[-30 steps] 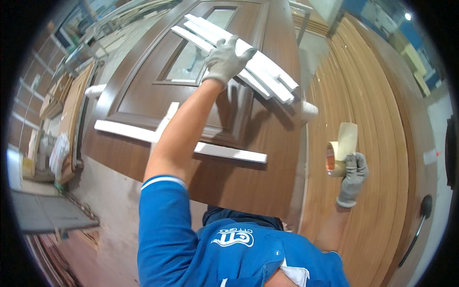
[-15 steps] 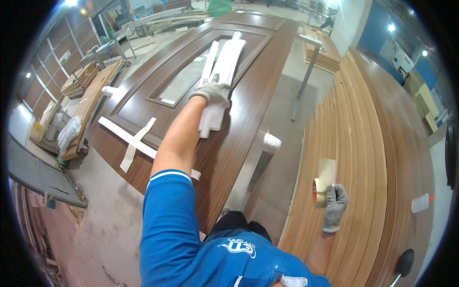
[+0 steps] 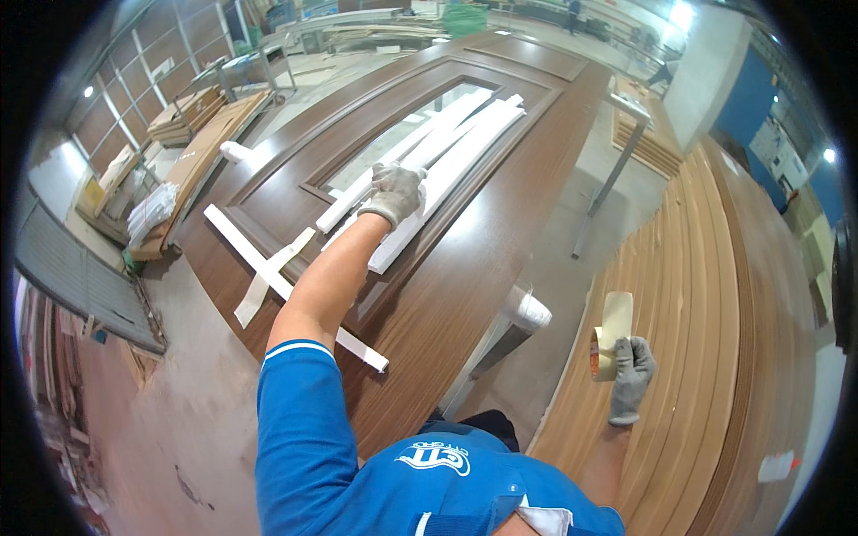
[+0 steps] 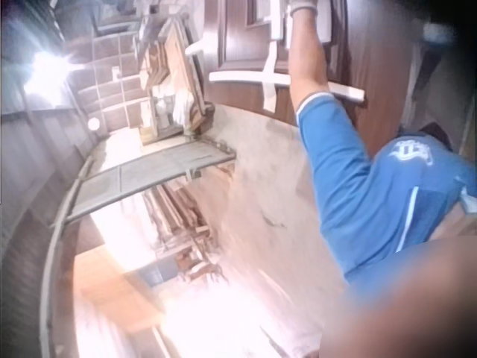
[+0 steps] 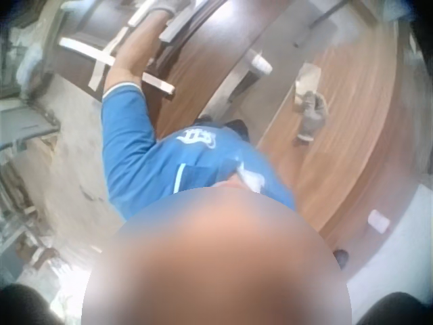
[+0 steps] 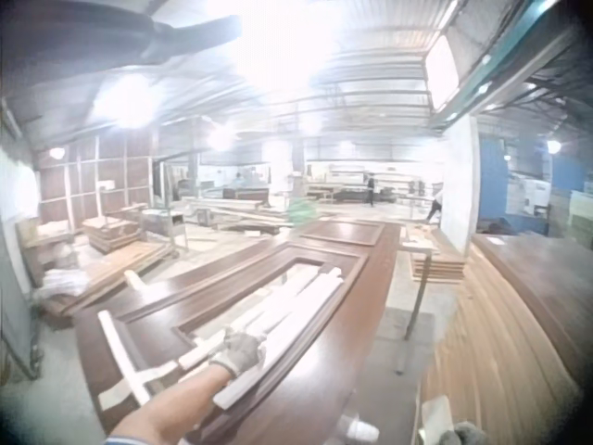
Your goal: The person applies strips of white tape to a brown wooden door with a glass panel, securing them with masking tape. They repeatedly place tape along the door's surface and edges, then retrieve additional tape from a nearby stack.
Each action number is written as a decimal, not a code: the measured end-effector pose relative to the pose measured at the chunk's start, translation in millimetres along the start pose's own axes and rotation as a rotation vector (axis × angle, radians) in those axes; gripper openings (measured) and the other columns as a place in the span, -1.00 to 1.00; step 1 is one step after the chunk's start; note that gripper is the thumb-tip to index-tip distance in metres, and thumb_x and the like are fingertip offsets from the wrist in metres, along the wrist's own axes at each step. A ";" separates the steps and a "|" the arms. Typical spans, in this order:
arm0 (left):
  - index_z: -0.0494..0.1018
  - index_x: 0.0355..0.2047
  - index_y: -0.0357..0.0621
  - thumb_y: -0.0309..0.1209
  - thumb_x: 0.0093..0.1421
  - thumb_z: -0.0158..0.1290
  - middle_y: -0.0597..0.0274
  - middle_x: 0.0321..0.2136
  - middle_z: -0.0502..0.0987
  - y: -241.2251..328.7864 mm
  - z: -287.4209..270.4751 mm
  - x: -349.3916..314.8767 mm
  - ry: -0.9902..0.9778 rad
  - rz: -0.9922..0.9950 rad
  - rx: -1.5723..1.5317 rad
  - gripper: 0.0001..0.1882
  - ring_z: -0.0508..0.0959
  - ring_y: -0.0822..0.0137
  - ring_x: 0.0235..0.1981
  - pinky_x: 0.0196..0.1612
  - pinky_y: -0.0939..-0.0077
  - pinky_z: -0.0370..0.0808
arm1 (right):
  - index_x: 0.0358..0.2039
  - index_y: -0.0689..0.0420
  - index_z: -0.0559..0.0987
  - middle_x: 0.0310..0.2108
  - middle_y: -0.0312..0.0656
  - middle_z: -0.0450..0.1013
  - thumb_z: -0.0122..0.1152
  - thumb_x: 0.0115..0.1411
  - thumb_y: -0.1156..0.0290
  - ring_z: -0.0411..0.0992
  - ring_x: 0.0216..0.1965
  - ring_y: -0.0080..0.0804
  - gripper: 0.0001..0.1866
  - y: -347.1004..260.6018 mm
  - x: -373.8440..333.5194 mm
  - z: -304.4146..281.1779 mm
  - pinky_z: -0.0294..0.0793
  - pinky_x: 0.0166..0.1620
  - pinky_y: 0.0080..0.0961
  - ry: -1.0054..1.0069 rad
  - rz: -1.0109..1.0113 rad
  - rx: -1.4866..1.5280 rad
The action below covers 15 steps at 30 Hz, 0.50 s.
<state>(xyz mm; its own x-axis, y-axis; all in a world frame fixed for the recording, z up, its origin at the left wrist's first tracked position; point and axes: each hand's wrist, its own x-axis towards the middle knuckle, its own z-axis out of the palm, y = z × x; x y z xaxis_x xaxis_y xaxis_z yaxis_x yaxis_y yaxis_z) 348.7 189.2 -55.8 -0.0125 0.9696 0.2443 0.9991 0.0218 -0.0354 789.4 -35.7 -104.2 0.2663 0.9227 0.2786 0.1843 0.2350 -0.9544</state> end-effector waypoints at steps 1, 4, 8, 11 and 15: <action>0.60 -0.04 0.25 -0.19 0.25 0.04 0.12 -0.28 0.68 3.3 -0.3 -0.6 0.015 0.011 0.021 -0.70 0.61 0.11 -0.05 0.10 0.08 0.40 | -0.40 0.18 0.53 -0.45 -0.48 0.40 0.25 0.35 0.40 0.29 -0.37 -0.73 -0.81 3.7 12.2 7.9 0.31 -0.29 -0.70 -0.021 -0.001 0.001; 0.61 -0.06 0.23 -0.25 0.24 0.02 0.10 -0.29 0.69 10.3 -2.9 7.0 -0.081 -0.026 0.076 -0.71 0.65 0.06 -0.09 0.03 0.09 0.50 | -0.40 0.19 0.53 -0.45 -0.49 0.39 0.24 0.36 0.41 0.28 -0.37 -0.75 -0.81 13.9 55.5 23.2 0.29 -0.30 -0.72 -0.123 -0.006 0.023; 0.60 -0.08 0.10 -0.34 0.21 0.03 -0.01 -0.23 0.68 17.3 -3.5 17.2 -0.156 -0.206 -0.086 -0.71 0.69 -0.07 -0.16 -0.08 0.13 0.61 | -0.35 0.20 0.58 -0.45 -0.52 0.40 0.26 0.35 0.39 0.25 -0.41 -0.77 -0.84 32.5 121.3 30.7 0.24 -0.35 -0.72 -0.285 -0.033 0.099; 0.56 0.02 0.05 -0.29 0.11 0.17 -0.05 -0.24 0.65 24.6 -14.1 11.6 0.005 -0.259 -0.002 -0.58 0.65 -0.05 -0.18 -0.08 0.02 0.56 | -0.32 0.22 0.61 -0.45 -0.52 0.42 0.26 0.35 0.40 0.26 -0.41 -0.78 -0.85 40.8 162.2 35.3 0.24 -0.37 -0.73 -0.354 -0.061 0.134; 0.57 -0.07 0.06 -0.30 0.19 0.14 0.02 -0.24 0.62 58.8 -35.0 0.7 0.371 -0.113 0.030 -0.72 0.63 0.02 -0.20 -0.13 0.10 0.58 | -0.32 0.24 0.61 -0.45 -0.50 0.45 0.27 0.34 0.39 0.30 -0.40 -0.79 -0.83 42.4 202.0 37.7 0.27 -0.36 -0.74 -0.435 0.003 0.210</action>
<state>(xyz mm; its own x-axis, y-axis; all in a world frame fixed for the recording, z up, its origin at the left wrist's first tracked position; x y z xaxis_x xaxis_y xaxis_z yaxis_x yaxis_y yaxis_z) 408.8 182.6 -23.7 -0.1018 0.8068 0.5820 0.9906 0.1357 -0.0149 815.4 172.2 -92.4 -0.1618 0.9553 0.2474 -0.0229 0.2470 -0.9687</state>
